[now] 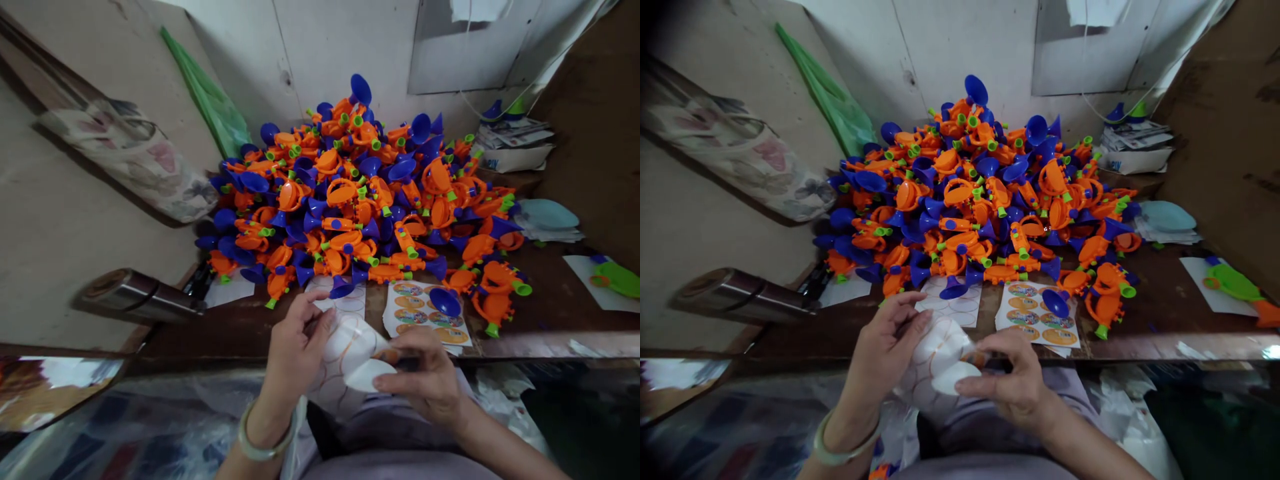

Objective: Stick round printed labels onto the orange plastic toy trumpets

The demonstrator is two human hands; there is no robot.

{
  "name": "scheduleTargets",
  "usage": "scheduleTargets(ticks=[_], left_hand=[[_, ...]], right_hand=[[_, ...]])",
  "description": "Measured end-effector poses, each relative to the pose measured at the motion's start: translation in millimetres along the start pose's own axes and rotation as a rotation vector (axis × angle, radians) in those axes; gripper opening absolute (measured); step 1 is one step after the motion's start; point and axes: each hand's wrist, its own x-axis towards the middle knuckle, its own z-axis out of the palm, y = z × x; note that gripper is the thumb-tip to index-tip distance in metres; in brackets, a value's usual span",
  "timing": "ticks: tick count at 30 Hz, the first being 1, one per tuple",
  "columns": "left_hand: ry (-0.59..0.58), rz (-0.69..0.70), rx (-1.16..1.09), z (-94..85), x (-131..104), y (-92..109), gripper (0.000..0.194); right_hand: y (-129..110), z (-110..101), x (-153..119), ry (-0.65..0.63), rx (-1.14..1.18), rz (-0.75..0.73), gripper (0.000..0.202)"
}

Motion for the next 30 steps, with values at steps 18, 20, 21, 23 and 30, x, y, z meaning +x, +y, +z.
scheduleTargets(ticks=[18,20,21,23,30], left_hand=[[-0.034,-0.019,-0.024,-3.0,8,-11,0.025],[-0.062,-0.038,-0.021,-1.6,8,-14,0.026],[-0.070,-0.048,-0.018,-0.9,7,-15,0.026],[-0.072,-0.061,-0.008,-0.5,7,-18,0.026],[-0.198,0.260,0.309,-3.4,29,-48,0.017]], right_hand=[[-6,0,30,-0.071,-0.014,-0.056,0.061],[-7,1,29,-0.038,-0.028,-0.100,0.064],[-7,1,28,-0.031,-0.046,-0.136,0.065],[-8,0,26,-0.049,-0.087,-0.238,0.065],[-12,-21,-1,-0.315,-0.060,-0.361,0.026]])
